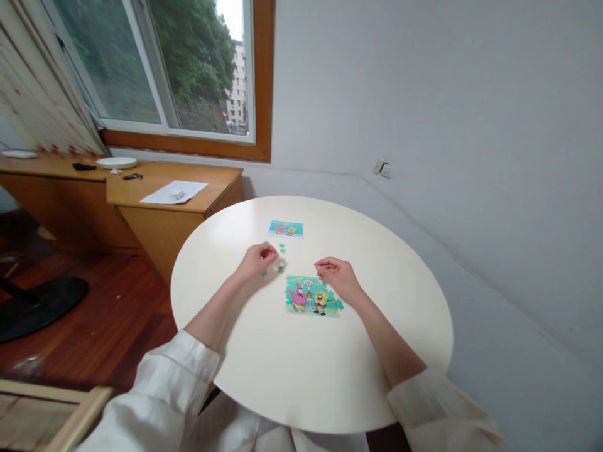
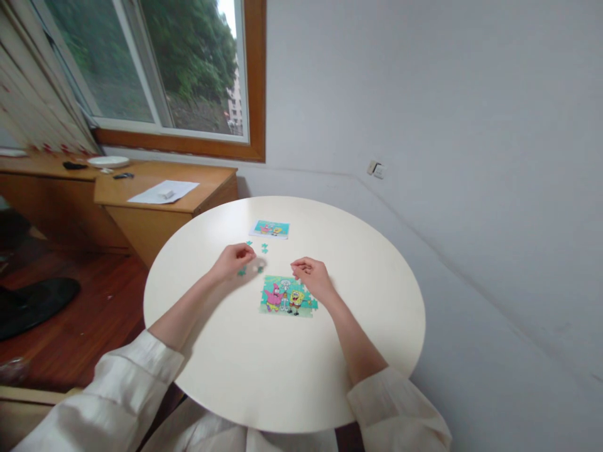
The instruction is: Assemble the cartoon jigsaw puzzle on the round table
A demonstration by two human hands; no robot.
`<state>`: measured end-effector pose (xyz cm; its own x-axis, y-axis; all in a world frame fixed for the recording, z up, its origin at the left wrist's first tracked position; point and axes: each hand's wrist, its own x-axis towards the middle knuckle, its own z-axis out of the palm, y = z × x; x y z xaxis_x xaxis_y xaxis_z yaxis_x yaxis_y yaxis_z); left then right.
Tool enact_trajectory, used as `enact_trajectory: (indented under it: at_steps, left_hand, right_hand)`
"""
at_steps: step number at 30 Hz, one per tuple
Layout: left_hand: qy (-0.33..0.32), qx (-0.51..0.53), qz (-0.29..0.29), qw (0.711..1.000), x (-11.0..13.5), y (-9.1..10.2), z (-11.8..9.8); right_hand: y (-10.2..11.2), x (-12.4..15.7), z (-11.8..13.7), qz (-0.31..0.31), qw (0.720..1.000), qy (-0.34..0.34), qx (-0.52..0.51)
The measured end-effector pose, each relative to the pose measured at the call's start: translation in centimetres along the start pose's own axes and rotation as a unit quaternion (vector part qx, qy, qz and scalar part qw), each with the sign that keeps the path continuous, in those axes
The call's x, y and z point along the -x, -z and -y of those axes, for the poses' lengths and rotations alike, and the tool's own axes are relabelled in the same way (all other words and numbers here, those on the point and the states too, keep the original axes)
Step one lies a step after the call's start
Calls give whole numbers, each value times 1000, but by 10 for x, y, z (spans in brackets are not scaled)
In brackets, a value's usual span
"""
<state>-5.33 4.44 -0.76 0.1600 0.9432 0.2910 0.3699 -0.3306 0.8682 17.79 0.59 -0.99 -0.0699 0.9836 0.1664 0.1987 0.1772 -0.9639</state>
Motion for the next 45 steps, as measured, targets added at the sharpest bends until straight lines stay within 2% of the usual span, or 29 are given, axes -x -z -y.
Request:
enact_trajectory:
  at_steps: [2, 4, 5, 7, 9, 12, 20, 22, 24, 26, 28, 29, 31, 34, 36, 39, 45]
  left_hand:
    - [24, 85, -130, 988, -6, 14, 4]
    - [47, 175, -275, 944, -11, 31, 10]
    - [70, 230, -323, 915, -13, 39, 13]
    - [133, 352, -360, 854, -15, 54, 22]
    - [190, 430, -366, 803, -15, 65, 31]
    - [218, 476, -345, 779, -14, 71, 39]
    - [209, 499, -336, 771, -14, 63, 36]
    - [214, 485, -332, 780, -14, 61, 35]
    - [205, 436, -317, 817, -15, 56, 34]
    - [166, 337, -281, 883, -15, 47, 31]
    - [109, 183, -216, 953, -13, 34, 28]
    - [87, 108, -174, 975, -11, 26, 25]
    - [62, -21, -85, 994, -5, 10, 20]
    - [23, -171, 25, 985, 4, -9, 14]
    - [18, -233, 71, 970, 7, -14, 12]
    - [15, -275, 102, 956, 10, -13, 10]
    - [7, -295, 126, 947, 10, -13, 3]
  right_hand:
    - [9, -4, 0, -69, 998, 7, -4]
    - [21, -9, -3, -152, 988, 14, -12]
    - [27, -12, -5, -189, 982, 20, -17]
    - [39, -16, -10, -250, 967, 30, -32]
    - [48, -18, -15, -290, 955, 28, -48]
    - [55, -20, -21, -299, 953, 20, -44]
    - [53, -21, -23, -284, 958, 12, -36]
    - [52, -20, -22, -283, 958, 7, -42]
    - [52, -19, -21, -277, 960, 4, -38]
    - [51, -18, -20, -270, 962, 4, -30]
    - [50, -18, -19, -261, 965, 7, -22]
    - [49, -17, -18, -255, 967, 8, -16]
    - [48, -17, -16, -241, 970, 12, -2]
    - [46, -17, -15, -228, 974, 9, 9]
    - [44, -17, -14, -224, 974, 4, 7]
    - [42, -17, -14, -219, 976, -2, 6]
    - [41, -15, -13, -211, 977, -3, 14]
